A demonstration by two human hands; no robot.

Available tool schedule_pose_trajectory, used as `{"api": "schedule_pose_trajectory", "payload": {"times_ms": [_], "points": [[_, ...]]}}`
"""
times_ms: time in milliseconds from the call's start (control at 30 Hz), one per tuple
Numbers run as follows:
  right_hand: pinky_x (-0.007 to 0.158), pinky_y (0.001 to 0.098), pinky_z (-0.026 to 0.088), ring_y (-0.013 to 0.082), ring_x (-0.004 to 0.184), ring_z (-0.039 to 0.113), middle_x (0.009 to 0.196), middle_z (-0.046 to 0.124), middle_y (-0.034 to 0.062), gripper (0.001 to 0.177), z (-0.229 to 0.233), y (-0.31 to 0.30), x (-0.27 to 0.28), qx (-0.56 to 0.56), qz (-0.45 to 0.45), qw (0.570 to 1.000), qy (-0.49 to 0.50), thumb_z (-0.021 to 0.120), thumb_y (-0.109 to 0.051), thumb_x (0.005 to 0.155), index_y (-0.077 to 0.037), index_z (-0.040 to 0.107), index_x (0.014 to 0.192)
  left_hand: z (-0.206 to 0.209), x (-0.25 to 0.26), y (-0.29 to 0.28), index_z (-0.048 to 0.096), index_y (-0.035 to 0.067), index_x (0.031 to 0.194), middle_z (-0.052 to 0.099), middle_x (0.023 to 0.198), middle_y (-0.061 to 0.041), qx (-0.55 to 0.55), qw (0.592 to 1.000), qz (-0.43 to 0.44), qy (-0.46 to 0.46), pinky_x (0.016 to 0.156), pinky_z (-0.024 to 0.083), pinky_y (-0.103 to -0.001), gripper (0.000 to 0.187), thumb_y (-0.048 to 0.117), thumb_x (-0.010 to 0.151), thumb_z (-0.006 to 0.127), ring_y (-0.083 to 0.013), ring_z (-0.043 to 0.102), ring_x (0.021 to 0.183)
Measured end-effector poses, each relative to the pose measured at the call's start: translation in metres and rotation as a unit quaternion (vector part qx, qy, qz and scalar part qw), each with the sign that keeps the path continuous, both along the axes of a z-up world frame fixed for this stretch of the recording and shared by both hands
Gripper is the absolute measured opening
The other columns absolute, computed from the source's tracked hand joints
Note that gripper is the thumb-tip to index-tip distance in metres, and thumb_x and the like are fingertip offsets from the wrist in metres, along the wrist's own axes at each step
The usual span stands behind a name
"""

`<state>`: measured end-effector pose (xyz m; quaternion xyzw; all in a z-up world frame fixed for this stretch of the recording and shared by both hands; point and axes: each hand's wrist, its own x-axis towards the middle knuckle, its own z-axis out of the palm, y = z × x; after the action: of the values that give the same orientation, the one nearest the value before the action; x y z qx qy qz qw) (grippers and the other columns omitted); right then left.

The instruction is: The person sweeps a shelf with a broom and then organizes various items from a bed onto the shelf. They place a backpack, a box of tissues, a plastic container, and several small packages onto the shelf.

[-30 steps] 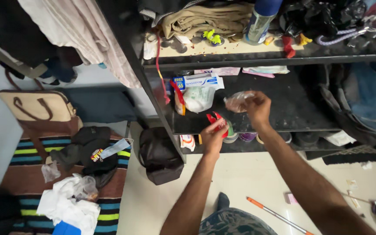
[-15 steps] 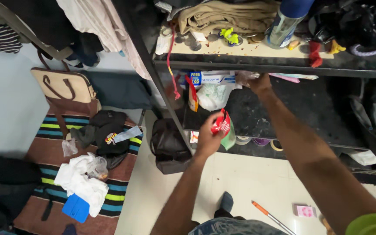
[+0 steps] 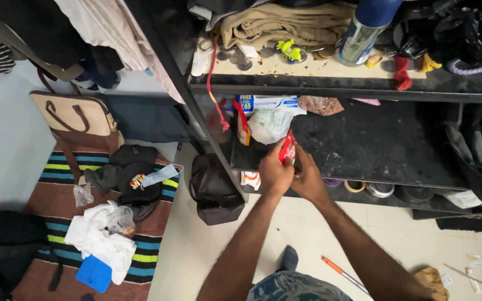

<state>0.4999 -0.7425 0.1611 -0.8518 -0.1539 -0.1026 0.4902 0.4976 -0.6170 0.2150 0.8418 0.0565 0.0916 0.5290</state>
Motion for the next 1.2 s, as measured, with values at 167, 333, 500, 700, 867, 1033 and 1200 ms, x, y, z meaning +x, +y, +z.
{"api": "schedule_pose_trajectory", "payload": {"times_ms": [167, 333, 500, 700, 867, 1033, 1200], "points": [[0.082, 0.0444, 0.055, 0.0352, 0.094, 0.072, 0.102, 0.072, 0.0211, 0.027, 0.005, 0.023, -0.013, 0.056, -0.014, 0.998, 0.012, 0.072, -0.014, 0.089, 0.000, 0.069, 0.111, 0.012, -0.018, -0.004, 0.065, 0.009, 0.134, 0.074, 0.107, -0.021, 0.008, 0.992, 0.058, -0.115, 0.078, 0.058, -0.044, 0.053, 0.003, 0.082, 0.068, -0.0387, 0.073, 0.093], [0.076, 0.0438, 0.054, 0.0370, 0.088, 0.071, 0.096, 0.072, 0.0203, 0.013, -0.007, 0.059, -0.002, 0.047, 0.031, 0.998, -0.008, 0.068, -0.008, 0.087, -0.001, 0.071, 0.098, 0.010, -0.030, 0.018, 0.066, 0.011, 0.133, 0.077, 0.100, -0.015, -0.010, 0.975, 0.192, -0.110, 0.071, 0.060, -0.037, 0.052, 0.007, 0.081, 0.072, -0.0284, 0.077, 0.080], [0.069, 0.0477, 0.051, 0.0420, 0.082, 0.065, 0.088, 0.068, 0.0212, 0.019, -0.016, 0.102, 0.017, 0.024, 0.049, 0.996, -0.076, 0.069, -0.006, 0.079, 0.001, 0.069, 0.097, 0.004, -0.032, 0.056, 0.065, 0.008, 0.127, 0.075, 0.095, -0.014, -0.017, 0.962, 0.262, -0.076, 0.068, 0.059, -0.037, 0.053, 0.016, 0.076, 0.079, -0.0264, 0.076, 0.075], [0.072, 0.0479, 0.052, 0.0432, 0.086, 0.066, 0.094, 0.068, 0.0229, 0.023, -0.024, 0.121, 0.023, 0.022, 0.047, 0.995, -0.084, 0.067, 0.003, 0.081, 0.001, 0.069, 0.104, -0.025, -0.025, 0.089, 0.076, 0.005, 0.095, 0.075, 0.084, -0.018, 0.050, 0.975, 0.211, 0.049, 0.073, 0.056, -0.047, 0.026, 0.026, 0.080, 0.075, -0.0383, 0.073, 0.083], [0.068, 0.0417, 0.057, 0.0348, 0.081, 0.072, 0.099, 0.070, 0.0202, 0.037, -0.025, 0.116, 0.014, 0.071, 0.037, 0.995, -0.066, 0.072, 0.002, 0.075, 0.000, 0.067, 0.112, -0.055, -0.012, 0.093, 0.073, 0.002, 0.091, 0.073, 0.082, -0.022, 0.060, 0.970, 0.225, 0.064, 0.074, 0.055, -0.051, 0.021, 0.023, 0.089, 0.069, -0.0426, 0.071, 0.084], [0.068, 0.0413, 0.055, 0.0307, 0.078, 0.067, 0.096, 0.065, 0.0200, 0.046, -0.007, 0.101, 0.023, 0.089, -0.153, 0.980, -0.085, 0.088, -0.016, 0.084, -0.001, 0.060, 0.116, -0.061, 0.000, 0.085, 0.073, 0.002, 0.097, 0.069, 0.079, -0.026, 0.082, 0.955, 0.281, -0.039, 0.070, 0.052, -0.056, 0.017, 0.014, 0.092, 0.060, -0.0475, 0.068, 0.079], [0.059, 0.0448, 0.053, 0.0347, 0.066, 0.070, 0.078, 0.070, 0.0187, 0.053, 0.017, 0.109, 0.056, -0.009, -0.101, 0.995, 0.021, 0.083, -0.036, 0.082, -0.003, 0.064, 0.117, -0.069, 0.010, 0.078, 0.071, 0.001, 0.090, 0.068, 0.077, -0.028, 0.092, 0.951, 0.287, -0.073, 0.067, 0.052, -0.055, 0.015, 0.011, 0.091, 0.059, -0.0484, 0.067, 0.077]]}}
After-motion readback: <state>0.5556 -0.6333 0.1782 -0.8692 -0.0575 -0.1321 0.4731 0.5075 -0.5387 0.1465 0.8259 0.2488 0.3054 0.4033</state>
